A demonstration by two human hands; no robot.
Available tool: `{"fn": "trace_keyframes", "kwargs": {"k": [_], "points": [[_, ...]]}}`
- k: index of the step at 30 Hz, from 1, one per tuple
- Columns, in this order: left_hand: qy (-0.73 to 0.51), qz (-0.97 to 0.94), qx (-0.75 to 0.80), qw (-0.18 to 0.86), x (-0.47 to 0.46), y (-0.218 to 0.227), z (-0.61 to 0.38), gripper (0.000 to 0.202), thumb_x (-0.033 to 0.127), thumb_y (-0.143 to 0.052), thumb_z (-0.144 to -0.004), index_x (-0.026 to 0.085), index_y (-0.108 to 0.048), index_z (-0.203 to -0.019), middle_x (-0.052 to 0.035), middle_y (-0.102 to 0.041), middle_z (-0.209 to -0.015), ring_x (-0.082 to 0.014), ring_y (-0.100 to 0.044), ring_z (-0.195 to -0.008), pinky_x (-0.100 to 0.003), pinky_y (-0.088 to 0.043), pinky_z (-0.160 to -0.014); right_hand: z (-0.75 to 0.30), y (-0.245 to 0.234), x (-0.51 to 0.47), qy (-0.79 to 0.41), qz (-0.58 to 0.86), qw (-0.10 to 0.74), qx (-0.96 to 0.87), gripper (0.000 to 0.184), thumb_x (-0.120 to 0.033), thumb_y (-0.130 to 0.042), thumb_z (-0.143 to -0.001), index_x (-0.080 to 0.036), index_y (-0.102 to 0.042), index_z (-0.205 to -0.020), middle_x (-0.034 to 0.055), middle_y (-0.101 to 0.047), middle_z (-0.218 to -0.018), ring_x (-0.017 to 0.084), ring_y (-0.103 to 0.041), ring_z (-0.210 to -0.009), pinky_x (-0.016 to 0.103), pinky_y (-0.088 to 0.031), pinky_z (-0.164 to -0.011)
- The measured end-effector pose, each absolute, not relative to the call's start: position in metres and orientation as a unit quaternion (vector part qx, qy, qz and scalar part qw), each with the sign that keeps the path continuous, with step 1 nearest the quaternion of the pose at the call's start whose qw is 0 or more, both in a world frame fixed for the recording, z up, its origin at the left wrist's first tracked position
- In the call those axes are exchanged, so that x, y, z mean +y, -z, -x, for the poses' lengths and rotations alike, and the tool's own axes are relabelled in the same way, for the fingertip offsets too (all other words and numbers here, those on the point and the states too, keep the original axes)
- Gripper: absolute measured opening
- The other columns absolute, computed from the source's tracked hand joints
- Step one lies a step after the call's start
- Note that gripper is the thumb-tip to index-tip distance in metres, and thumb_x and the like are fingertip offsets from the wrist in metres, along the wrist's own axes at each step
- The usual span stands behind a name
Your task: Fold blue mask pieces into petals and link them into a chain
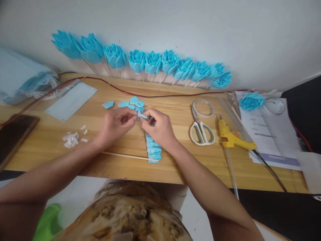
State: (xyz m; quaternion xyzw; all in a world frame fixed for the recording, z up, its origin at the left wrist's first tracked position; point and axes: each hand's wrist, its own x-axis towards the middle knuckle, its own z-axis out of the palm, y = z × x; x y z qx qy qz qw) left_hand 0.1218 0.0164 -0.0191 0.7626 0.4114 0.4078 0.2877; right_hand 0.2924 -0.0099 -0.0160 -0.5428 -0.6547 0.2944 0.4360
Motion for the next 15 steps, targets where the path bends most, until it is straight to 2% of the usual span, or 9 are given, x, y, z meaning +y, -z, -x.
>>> {"fn": "trace_keyframes", "kwargs": {"k": [7, 15], "points": [[-0.415, -0.765, 0.399, 0.290, 0.0171, 0.0183, -0.1207, 0.016, 0.014, -0.054, -0.080, 0.016, -0.070, -0.079, 0.0009, -0.062, -0.065, -0.0091, -0.045, -0.056, -0.023, -0.035, -0.056, -0.2928, 0.0163, -0.0104, -0.306, 0.537, 0.444, -0.649, 0.012, -0.025, -0.064, -0.080, -0.021, -0.058, -0.070, -0.0023, -0.060, -0.065, 0.010, -0.050, -0.058, 0.025, -0.038, -0.057], [-0.425, -0.772, 0.391, 0.266, 0.0172, 0.0188, -0.1213, 0.013, 0.018, -0.058, -0.084, 0.016, -0.070, -0.080, 0.0020, -0.057, -0.062, -0.0099, -0.046, -0.057, -0.025, -0.035, -0.058, -0.2942, 0.0127, -0.0089, -0.384, 0.521, 0.442, -0.621, 0.010, -0.029, -0.063, -0.080, -0.020, -0.061, -0.076, -0.0018, -0.059, -0.070, 0.011, -0.048, -0.063, 0.026, -0.038, -0.059]]}}
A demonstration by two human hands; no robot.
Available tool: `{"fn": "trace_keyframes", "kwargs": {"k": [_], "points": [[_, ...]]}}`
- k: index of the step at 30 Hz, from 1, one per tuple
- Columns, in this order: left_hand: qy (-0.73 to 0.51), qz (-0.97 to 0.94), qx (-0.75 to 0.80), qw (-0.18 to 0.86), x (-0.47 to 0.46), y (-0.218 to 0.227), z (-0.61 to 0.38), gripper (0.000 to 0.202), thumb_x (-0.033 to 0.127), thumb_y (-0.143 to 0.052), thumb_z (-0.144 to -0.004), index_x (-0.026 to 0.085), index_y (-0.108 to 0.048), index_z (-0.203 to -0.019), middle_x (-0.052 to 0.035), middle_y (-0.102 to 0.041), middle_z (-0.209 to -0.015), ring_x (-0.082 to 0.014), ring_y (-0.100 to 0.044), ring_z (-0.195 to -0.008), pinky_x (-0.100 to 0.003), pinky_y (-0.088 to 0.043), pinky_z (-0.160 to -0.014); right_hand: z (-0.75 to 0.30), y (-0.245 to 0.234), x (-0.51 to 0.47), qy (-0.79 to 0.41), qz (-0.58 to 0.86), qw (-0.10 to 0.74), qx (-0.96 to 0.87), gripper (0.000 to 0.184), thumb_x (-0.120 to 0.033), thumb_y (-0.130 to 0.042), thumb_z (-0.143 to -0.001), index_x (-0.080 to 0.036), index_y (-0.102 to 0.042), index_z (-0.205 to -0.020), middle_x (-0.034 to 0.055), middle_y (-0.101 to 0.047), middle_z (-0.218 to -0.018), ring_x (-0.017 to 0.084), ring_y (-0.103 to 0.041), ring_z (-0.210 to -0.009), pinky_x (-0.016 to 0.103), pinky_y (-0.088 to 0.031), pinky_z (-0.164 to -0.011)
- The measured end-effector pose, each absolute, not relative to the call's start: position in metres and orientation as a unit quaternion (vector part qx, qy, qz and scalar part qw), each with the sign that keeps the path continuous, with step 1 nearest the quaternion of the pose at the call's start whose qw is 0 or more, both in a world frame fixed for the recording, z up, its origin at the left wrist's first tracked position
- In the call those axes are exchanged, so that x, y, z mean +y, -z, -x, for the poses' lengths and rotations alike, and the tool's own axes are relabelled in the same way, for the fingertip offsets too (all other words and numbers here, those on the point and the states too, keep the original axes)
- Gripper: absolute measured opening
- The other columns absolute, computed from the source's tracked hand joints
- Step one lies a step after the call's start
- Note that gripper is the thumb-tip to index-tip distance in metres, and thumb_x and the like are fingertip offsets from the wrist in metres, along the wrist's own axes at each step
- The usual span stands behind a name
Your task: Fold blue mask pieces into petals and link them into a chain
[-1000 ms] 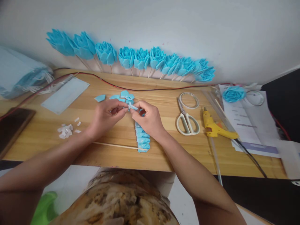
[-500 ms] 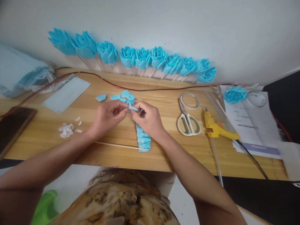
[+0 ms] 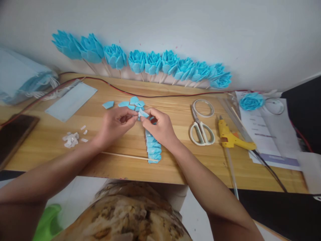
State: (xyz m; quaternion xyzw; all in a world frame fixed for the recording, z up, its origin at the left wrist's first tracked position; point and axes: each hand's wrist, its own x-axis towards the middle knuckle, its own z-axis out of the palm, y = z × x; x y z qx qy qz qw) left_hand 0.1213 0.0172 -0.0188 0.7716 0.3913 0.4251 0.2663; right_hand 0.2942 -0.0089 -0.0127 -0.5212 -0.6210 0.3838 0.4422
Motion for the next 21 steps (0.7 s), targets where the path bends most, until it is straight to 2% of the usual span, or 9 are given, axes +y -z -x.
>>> {"fn": "trace_keyframes", "kwargs": {"k": [5, 10, 14, 21], "points": [[-0.414, -0.799, 0.375, 0.223, 0.016, 0.014, -0.120, 0.014, 0.020, -0.059, -0.087, 0.017, -0.070, -0.078, 0.0021, -0.052, -0.060, -0.0114, -0.047, -0.060, -0.027, -0.036, -0.063, -0.296, 0.012, -0.008, -0.408, 0.515, 0.448, -0.606, 0.013, -0.031, -0.063, -0.080, -0.019, -0.062, -0.076, -0.0016, -0.058, -0.071, 0.011, -0.047, -0.063, 0.025, -0.037, -0.059], [-0.445, -0.704, 0.411, 0.370, 0.023, 0.013, -0.117, 0.018, 0.032, -0.059, -0.088, 0.016, -0.065, -0.084, 0.0010, -0.056, -0.065, -0.0105, -0.045, -0.058, -0.025, -0.034, -0.056, -0.299, 0.010, -0.008, -0.425, 0.527, 0.448, -0.584, 0.016, -0.033, -0.063, -0.080, -0.019, -0.060, -0.075, -0.0018, -0.056, -0.069, 0.010, -0.046, -0.061, 0.025, -0.036, -0.057], [-0.386, -0.681, 0.399, 0.478, 0.028, 0.011, -0.116, 0.028, 0.042, -0.060, -0.085, 0.015, -0.066, -0.090, -0.0008, -0.059, -0.070, -0.0116, -0.047, -0.063, -0.025, -0.034, -0.057, -0.300, 0.009, -0.007, -0.444, 0.513, 0.445, -0.585, 0.016, -0.033, -0.063, -0.080, -0.019, -0.060, -0.074, -0.0021, -0.056, -0.067, 0.011, -0.047, -0.063, 0.025, -0.036, -0.057], [-0.340, -0.671, 0.388, 0.532, 0.030, 0.013, -0.117, 0.022, 0.036, -0.066, -0.074, 0.015, -0.061, -0.073, 0.0027, -0.051, -0.065, -0.0086, -0.039, -0.059, -0.024, -0.029, -0.056, -0.301, 0.010, -0.007, -0.453, 0.504, 0.445, -0.585, 0.016, -0.032, -0.065, -0.079, -0.019, -0.061, -0.074, -0.0029, -0.055, -0.066, 0.011, -0.046, -0.062, 0.025, -0.035, -0.057]]}}
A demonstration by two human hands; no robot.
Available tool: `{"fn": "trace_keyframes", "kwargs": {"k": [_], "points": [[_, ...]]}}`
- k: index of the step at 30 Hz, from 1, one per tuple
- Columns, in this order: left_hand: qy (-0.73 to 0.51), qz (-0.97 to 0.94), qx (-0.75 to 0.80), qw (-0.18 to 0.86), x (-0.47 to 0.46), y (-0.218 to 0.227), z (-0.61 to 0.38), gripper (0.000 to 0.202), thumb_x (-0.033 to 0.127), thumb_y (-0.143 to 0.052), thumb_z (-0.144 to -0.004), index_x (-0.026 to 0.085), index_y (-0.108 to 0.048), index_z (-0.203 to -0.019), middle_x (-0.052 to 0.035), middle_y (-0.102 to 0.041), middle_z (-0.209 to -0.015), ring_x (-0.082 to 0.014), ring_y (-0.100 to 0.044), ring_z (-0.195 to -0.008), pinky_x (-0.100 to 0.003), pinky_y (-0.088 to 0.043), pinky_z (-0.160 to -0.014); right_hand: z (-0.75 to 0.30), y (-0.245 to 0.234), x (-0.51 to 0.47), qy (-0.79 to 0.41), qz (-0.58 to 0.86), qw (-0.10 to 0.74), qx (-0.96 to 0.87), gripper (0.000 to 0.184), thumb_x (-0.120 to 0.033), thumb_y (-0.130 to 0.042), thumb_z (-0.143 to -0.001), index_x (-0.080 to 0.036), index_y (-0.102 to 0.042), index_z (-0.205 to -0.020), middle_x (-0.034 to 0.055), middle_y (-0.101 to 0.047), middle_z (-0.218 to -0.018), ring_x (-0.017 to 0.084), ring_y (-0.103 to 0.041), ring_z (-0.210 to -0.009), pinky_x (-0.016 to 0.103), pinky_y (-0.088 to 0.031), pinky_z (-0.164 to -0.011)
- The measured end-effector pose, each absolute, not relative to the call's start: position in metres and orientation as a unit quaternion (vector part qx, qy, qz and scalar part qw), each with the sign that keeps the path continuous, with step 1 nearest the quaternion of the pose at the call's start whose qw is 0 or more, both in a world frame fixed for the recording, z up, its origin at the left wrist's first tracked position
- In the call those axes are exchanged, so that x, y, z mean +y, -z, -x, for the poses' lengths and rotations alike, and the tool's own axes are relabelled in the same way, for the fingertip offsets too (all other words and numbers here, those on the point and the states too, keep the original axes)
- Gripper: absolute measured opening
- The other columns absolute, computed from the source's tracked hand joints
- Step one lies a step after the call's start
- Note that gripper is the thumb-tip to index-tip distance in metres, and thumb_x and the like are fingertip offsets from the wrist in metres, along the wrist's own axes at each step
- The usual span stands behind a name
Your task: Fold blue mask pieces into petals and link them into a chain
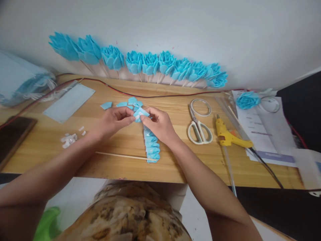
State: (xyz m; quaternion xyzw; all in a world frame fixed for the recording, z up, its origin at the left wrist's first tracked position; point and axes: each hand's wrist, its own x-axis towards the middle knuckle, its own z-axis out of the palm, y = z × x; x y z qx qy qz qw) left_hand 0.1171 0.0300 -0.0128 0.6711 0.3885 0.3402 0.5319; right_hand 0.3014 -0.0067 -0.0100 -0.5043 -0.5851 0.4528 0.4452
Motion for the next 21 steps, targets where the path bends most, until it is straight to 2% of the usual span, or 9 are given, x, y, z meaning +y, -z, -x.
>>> {"fn": "trace_keyframes", "kwargs": {"k": [4, 8, 10, 13, 21], "points": [[-0.323, -0.655, 0.358, 0.582, 0.029, 0.015, -0.120, 0.021, 0.034, -0.070, -0.073, 0.016, -0.059, -0.071, 0.0043, -0.050, -0.062, -0.0075, -0.039, -0.056, -0.023, -0.028, -0.055, -0.304, 0.015, -0.005, -0.494, 0.500, 0.463, -0.539, 0.020, -0.037, -0.064, -0.083, -0.019, -0.062, -0.075, -0.0018, -0.057, -0.067, 0.012, -0.052, -0.064, 0.025, -0.041, -0.060], [-0.371, -0.603, 0.357, 0.609, 0.029, 0.017, -0.122, 0.023, 0.035, -0.072, -0.073, 0.017, -0.059, -0.072, 0.0054, -0.051, -0.059, -0.0062, -0.038, -0.052, -0.023, -0.028, -0.051, -0.305, 0.016, -0.005, -0.540, 0.463, 0.475, -0.518, 0.029, -0.045, -0.060, -0.088, -0.019, -0.063, -0.075, 0.0012, -0.063, -0.076, 0.013, -0.057, -0.070, 0.027, -0.046, -0.064], [-0.403, -0.571, 0.366, 0.615, 0.029, 0.020, -0.122, 0.024, 0.037, -0.074, -0.073, 0.017, -0.059, -0.072, 0.0061, -0.050, -0.056, -0.0057, -0.037, -0.048, -0.022, -0.027, -0.048, -0.303, 0.014, -0.005, -0.532, 0.470, 0.456, -0.537, 0.026, -0.043, -0.063, -0.086, -0.019, -0.064, -0.078, 0.0010, -0.064, -0.075, 0.012, -0.055, -0.068, 0.027, -0.044, -0.063], [-0.419, -0.542, 0.368, 0.628, 0.029, 0.024, -0.122, 0.027, 0.038, -0.077, -0.072, 0.017, -0.060, -0.071, 0.0061, -0.050, -0.055, -0.0054, -0.037, -0.046, -0.022, -0.028, -0.046, -0.299, 0.012, -0.006, -0.497, 0.478, 0.450, -0.567, 0.018, -0.035, -0.068, -0.081, -0.019, -0.062, -0.076, -0.0030, -0.057, -0.066, 0.010, -0.049, -0.062, 0.026, -0.039, -0.059], [-0.399, -0.539, 0.369, 0.644, 0.028, 0.023, -0.122, 0.030, 0.039, -0.082, -0.069, 0.017, -0.062, -0.076, 0.0068, -0.049, -0.055, -0.0057, -0.038, -0.047, -0.022, -0.030, -0.047, -0.299, 0.014, -0.004, -0.472, 0.491, 0.445, -0.582, 0.015, -0.030, -0.066, -0.078, -0.020, -0.056, -0.072, -0.0054, -0.049, -0.061, 0.009, -0.042, -0.057, 0.026, -0.032, -0.055]]}}
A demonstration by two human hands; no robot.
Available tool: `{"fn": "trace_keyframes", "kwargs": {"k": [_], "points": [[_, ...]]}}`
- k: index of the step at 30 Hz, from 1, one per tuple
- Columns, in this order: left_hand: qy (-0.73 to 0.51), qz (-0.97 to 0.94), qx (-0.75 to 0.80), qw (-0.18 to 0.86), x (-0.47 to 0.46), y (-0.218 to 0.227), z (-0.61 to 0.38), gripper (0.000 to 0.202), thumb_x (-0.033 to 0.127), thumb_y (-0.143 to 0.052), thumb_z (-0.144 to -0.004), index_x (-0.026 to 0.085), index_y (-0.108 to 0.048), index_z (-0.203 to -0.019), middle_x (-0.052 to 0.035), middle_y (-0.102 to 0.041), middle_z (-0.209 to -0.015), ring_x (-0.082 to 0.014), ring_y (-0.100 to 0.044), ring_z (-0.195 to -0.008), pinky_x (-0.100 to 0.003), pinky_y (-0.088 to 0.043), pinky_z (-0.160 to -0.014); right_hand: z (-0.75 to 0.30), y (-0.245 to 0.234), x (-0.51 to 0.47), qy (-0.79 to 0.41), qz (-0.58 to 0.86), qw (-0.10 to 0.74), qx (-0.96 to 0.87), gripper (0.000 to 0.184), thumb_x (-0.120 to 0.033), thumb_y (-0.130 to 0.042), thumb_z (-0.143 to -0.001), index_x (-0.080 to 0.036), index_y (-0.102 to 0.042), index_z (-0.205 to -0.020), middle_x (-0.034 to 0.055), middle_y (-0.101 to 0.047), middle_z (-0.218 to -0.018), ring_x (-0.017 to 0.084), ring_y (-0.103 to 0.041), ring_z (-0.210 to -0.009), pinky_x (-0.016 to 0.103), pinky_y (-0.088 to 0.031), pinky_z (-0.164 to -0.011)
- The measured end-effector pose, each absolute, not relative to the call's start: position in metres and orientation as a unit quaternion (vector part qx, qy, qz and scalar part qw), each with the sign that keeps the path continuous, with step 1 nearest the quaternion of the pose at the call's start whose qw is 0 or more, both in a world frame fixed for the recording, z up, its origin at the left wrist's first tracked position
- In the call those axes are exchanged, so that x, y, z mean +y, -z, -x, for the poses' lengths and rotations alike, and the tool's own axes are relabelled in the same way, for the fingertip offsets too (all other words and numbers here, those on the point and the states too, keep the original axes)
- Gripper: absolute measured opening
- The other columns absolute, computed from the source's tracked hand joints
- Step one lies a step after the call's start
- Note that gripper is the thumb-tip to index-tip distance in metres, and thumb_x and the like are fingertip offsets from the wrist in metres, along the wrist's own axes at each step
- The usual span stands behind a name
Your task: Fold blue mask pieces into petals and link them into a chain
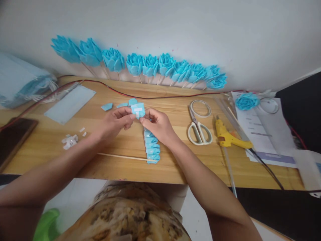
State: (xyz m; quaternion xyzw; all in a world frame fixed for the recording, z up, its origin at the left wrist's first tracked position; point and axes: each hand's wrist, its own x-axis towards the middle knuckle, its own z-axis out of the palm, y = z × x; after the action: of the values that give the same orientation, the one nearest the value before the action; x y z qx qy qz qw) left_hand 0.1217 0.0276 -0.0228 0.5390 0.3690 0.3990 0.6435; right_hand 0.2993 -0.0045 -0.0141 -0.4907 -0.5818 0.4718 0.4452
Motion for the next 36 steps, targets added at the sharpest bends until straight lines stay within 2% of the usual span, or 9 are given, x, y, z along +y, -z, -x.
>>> {"fn": "trace_keyframes", "kwargs": {"k": [3, 8, 13, 17, 19, 22, 26, 28, 36], "points": [[-0.406, -0.554, 0.379, 0.621, 0.029, 0.023, -0.121, 0.028, 0.037, -0.079, -0.071, 0.017, -0.059, -0.072, 0.0064, -0.049, -0.055, -0.0054, -0.038, -0.048, -0.021, -0.029, -0.047, -0.300, 0.013, -0.005, -0.473, 0.495, 0.437, -0.583, 0.017, -0.030, -0.066, -0.078, -0.020, -0.055, -0.069, -0.0053, -0.049, -0.060, 0.009, -0.041, -0.057, 0.026, -0.033, -0.056], [-0.409, -0.533, 0.385, 0.633, 0.028, 0.021, -0.121, 0.027, 0.034, -0.075, -0.074, 0.017, -0.055, -0.069, 0.0066, -0.048, -0.052, -0.0050, -0.038, -0.046, -0.021, -0.028, -0.047, -0.301, 0.010, -0.007, -0.501, 0.490, 0.437, -0.563, 0.016, -0.035, -0.064, -0.083, -0.019, -0.062, -0.079, -0.0013, -0.061, -0.071, 0.012, -0.051, -0.064, 0.027, -0.040, -0.061], [-0.413, -0.498, 0.365, 0.670, 0.028, 0.023, -0.123, 0.030, 0.036, -0.079, -0.072, 0.017, -0.056, -0.071, 0.0065, -0.049, -0.053, -0.0051, -0.039, -0.046, -0.021, -0.028, -0.047, -0.299, 0.012, -0.006, -0.478, 0.482, 0.442, -0.587, 0.023, -0.036, -0.068, -0.081, -0.020, -0.055, -0.070, -0.0043, -0.051, -0.062, 0.010, -0.044, -0.060, 0.026, -0.035, -0.057], [-0.399, -0.522, 0.368, 0.658, 0.028, 0.024, -0.122, 0.032, 0.041, -0.078, -0.075, 0.018, -0.055, -0.070, 0.0066, -0.046, -0.051, -0.0064, -0.038, -0.046, -0.022, -0.028, -0.047, -0.299, 0.014, -0.006, -0.461, 0.505, 0.441, -0.582, 0.024, -0.036, -0.067, -0.081, -0.021, -0.053, -0.068, -0.0038, -0.051, -0.063, 0.010, -0.043, -0.060, 0.026, -0.033, -0.056], [-0.408, -0.555, 0.388, 0.613, 0.026, 0.021, -0.121, 0.033, 0.044, -0.073, -0.079, 0.018, -0.056, -0.068, 0.0058, -0.045, -0.050, -0.0071, -0.036, -0.047, -0.024, -0.028, -0.048, -0.299, 0.015, -0.005, -0.454, 0.515, 0.441, -0.578, 0.025, -0.036, -0.066, -0.081, -0.021, -0.052, -0.067, -0.0037, -0.051, -0.062, 0.010, -0.043, -0.060, 0.026, -0.033, -0.057], [-0.453, -0.631, 0.399, 0.487, 0.021, 0.015, -0.121, 0.030, 0.038, -0.069, -0.083, 0.017, -0.058, -0.066, 0.0037, -0.048, -0.056, -0.0080, -0.037, -0.052, -0.025, -0.028, -0.051, -0.300, 0.015, -0.005, -0.453, 0.521, 0.450, -0.567, 0.025, -0.036, -0.068, -0.079, -0.021, -0.051, -0.067, -0.0037, -0.051, -0.063, 0.011, -0.045, -0.060, 0.026, -0.034, -0.057], [-0.467, -0.738, 0.372, 0.315, 0.015, 0.012, -0.121, 0.008, 0.024, -0.066, -0.085, 0.018, -0.068, -0.080, 0.0025, -0.055, -0.063, -0.0097, -0.044, -0.058, -0.025, -0.033, -0.058, -0.299, 0.015, -0.005, -0.455, 0.515, 0.450, -0.571, 0.026, -0.035, -0.068, -0.078, -0.021, -0.051, -0.066, -0.0039, -0.050, -0.063, 0.010, -0.044, -0.060, 0.026, -0.033, -0.057], [-0.453, -0.773, 0.367, 0.251, 0.016, 0.014, -0.120, 0.007, 0.019, -0.064, -0.086, 0.019, -0.071, -0.087, 0.0026, -0.055, -0.064, -0.0106, -0.046, -0.059, -0.026, -0.036, -0.062, -0.299, 0.016, -0.005, -0.453, 0.510, 0.449, -0.577, 0.026, -0.035, -0.067, -0.079, -0.021, -0.050, -0.066, -0.0041, -0.049, -0.062, 0.010, -0.043, -0.059, 0.026, -0.032, -0.056], [-0.423, -0.820, 0.351, 0.163, 0.020, 0.018, -0.117, 0.015, 0.022, -0.060, -0.092, 0.018, -0.073, -0.086, -0.0008, -0.059, -0.067, -0.0136, -0.052, -0.064, -0.027, -0.039, -0.066, -0.300, 0.018, -0.006, -0.427, 0.515, 0.431, -0.605, 0.027, -0.036, -0.066, -0.081, -0.020, -0.049, -0.067, -0.0041, -0.046, -0.063, 0.010, -0.041, -0.061, 0.026, -0.032, -0.057]]}}
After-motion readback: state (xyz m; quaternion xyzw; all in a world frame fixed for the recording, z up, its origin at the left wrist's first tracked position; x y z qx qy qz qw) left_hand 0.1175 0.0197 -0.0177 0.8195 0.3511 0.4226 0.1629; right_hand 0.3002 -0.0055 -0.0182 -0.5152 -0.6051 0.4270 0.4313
